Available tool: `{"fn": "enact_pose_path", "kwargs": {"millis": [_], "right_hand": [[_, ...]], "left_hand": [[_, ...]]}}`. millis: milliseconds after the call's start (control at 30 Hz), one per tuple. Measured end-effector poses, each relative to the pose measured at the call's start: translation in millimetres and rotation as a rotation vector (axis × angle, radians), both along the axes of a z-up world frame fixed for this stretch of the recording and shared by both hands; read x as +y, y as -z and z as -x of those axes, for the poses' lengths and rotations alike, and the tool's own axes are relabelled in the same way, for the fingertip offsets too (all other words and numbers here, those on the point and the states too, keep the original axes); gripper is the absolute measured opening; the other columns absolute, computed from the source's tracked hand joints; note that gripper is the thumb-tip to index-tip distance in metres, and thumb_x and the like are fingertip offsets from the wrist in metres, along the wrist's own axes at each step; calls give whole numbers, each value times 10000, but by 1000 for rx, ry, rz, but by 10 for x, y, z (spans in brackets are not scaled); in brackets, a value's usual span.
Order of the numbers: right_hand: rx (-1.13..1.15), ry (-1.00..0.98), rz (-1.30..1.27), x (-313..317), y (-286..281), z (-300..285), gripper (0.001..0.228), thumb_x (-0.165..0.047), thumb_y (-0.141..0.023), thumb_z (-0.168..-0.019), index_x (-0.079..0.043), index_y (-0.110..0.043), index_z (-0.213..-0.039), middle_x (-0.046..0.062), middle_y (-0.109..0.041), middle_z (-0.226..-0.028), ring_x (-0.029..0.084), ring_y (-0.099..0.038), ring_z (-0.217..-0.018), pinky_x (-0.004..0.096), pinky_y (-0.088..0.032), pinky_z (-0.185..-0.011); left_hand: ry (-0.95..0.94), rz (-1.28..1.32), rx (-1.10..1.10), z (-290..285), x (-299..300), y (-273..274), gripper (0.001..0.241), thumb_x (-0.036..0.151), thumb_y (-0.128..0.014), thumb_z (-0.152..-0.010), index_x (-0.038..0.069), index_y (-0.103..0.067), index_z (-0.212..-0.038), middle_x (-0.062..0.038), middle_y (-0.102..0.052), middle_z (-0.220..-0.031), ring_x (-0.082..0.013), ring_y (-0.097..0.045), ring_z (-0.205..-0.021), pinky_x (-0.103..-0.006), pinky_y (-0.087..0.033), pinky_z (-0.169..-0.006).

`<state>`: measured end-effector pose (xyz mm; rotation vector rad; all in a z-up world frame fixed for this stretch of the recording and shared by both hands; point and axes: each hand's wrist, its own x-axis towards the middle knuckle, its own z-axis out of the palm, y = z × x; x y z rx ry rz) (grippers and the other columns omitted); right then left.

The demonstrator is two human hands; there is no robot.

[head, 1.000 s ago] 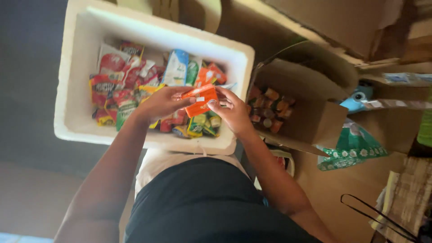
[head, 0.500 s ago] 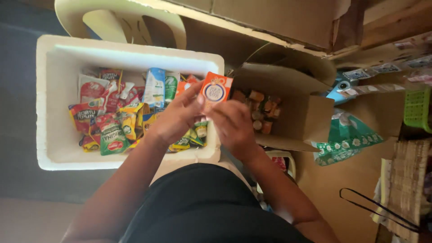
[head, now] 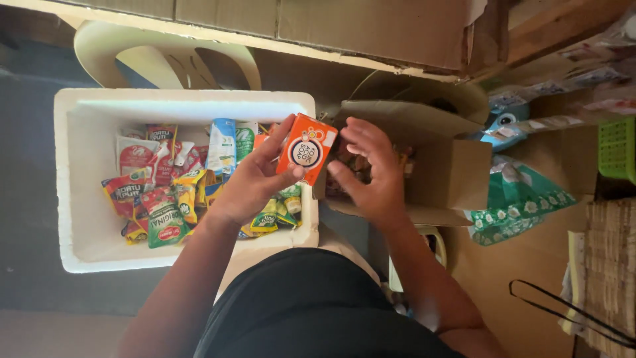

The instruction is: The recorder stocks and organizes various food packets, cans, and sauce bottles on the shelves of a grocery store.

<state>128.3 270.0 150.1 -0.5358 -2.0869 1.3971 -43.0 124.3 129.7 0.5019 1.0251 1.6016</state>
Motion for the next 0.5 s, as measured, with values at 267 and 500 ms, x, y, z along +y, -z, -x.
{"fn": "enact_pose_path", "kwargs": {"millis": [267, 500], "right_hand": [[-23, 14, 562, 51, 513, -102, 571, 9, -738, -934, -29, -506, -1454, 90, -642, -1317, 187, -641, -1171, 355, -570, -1007], [-8, 66, 492, 313, 572, -71, 619, 47, -757, -868, -41, -498, -1424, 78, -631, -1309, 167, -634, -1136, 347, -560, -952]], "left_hand": [[-108, 4, 3, -198, 140, 33, 853, 29, -748, -911, 125, -317, -1641, -108, -588, -1350, -190, -580, -1279, -374, -479, -1116], [-192, 72, 174, -405, 492, 213, 840, 24, -726, -922, 161, -276, -1619, -120, -579, -1271, -189, -603, -1199, -360, -539, -1001]]}}
